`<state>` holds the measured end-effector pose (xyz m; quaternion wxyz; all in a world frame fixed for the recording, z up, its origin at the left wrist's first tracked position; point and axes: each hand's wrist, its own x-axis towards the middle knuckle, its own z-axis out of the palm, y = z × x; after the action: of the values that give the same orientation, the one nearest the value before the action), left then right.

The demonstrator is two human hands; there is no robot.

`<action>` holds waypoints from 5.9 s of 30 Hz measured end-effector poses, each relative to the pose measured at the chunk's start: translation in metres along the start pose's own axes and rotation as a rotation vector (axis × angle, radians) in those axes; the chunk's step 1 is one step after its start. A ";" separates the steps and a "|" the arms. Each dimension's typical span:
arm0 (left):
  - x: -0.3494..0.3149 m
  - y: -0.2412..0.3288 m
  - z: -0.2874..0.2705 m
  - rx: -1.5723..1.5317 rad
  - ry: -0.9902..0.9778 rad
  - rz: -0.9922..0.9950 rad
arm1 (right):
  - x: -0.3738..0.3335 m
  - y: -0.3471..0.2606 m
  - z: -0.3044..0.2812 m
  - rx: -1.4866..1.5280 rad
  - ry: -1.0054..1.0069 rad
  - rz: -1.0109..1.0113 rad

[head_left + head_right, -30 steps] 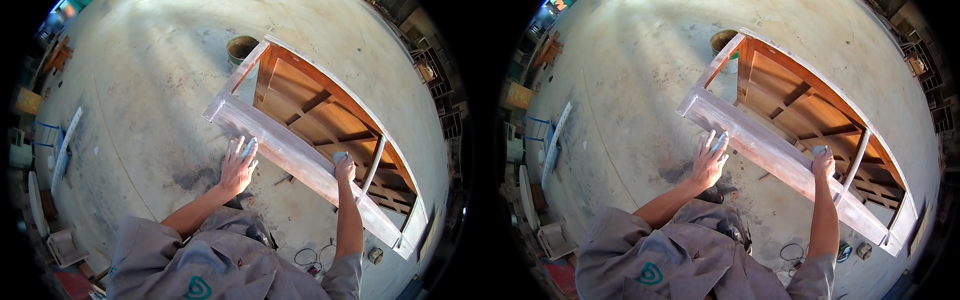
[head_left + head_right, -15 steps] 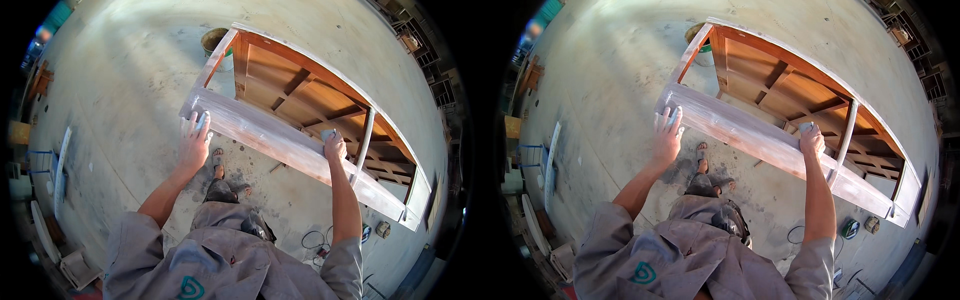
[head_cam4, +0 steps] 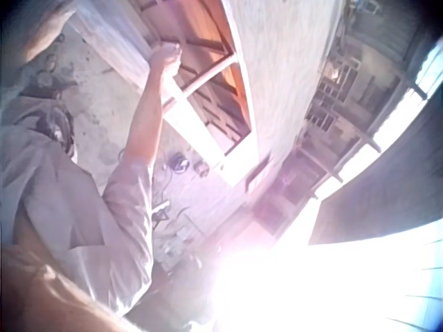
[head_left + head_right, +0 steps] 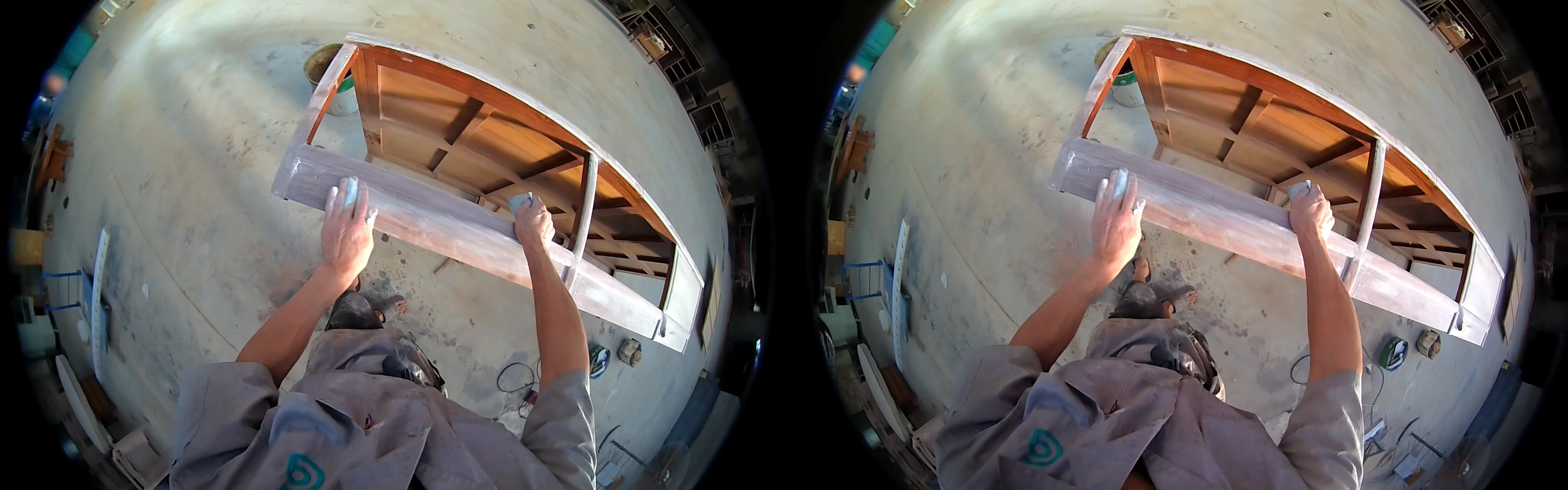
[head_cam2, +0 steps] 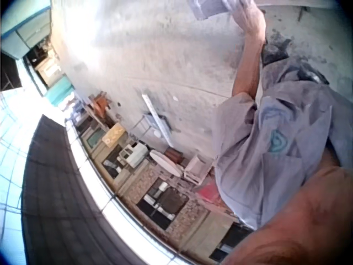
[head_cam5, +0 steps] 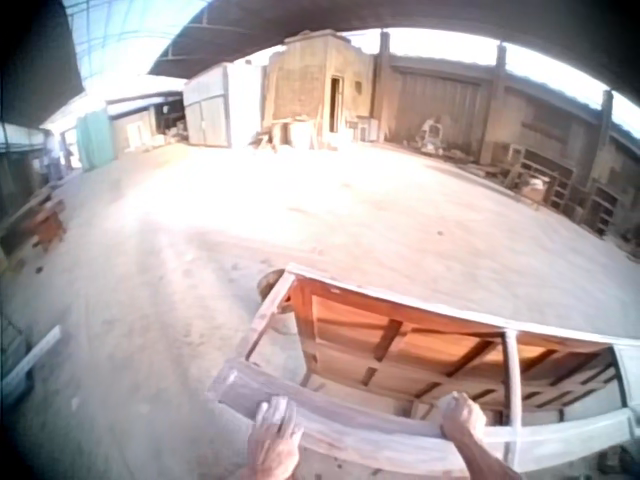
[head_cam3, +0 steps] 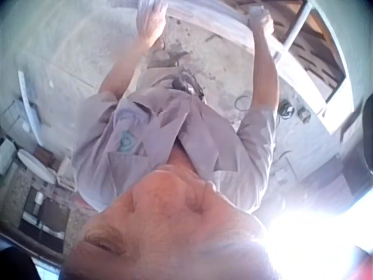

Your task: The person wipes the surface of a wooden furniture frame with a cloth, moving along its edges and panels. The person then walks away from the furniture and picks up a small object from the floor.

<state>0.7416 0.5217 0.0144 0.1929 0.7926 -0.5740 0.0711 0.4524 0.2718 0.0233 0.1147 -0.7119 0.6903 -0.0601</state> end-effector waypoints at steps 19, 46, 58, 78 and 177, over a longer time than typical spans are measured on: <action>-0.001 -0.008 0.000 -0.066 0.009 0.209 | -0.004 -0.003 -0.004 0.005 0.036 -0.008; -0.050 0.087 0.009 -0.341 -0.175 0.326 | -0.001 -0.003 -0.003 0.015 -0.006 -0.001; -0.043 0.047 -0.002 -0.312 -0.172 0.336 | -0.002 0.004 -0.003 0.003 -0.026 0.015; -0.039 -0.019 -0.015 -0.140 0.050 0.033 | 0.004 0.007 0.002 -0.006 -0.008 0.000; 0.153 0.008 0.057 -0.150 -0.465 -0.090 | -0.184 0.141 -0.056 2.026 0.081 0.256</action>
<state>0.7784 0.3625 0.0146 0.1168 0.7958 -0.5709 -0.1646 0.2950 0.4479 0.0560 0.6449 -0.1986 0.3893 -0.6270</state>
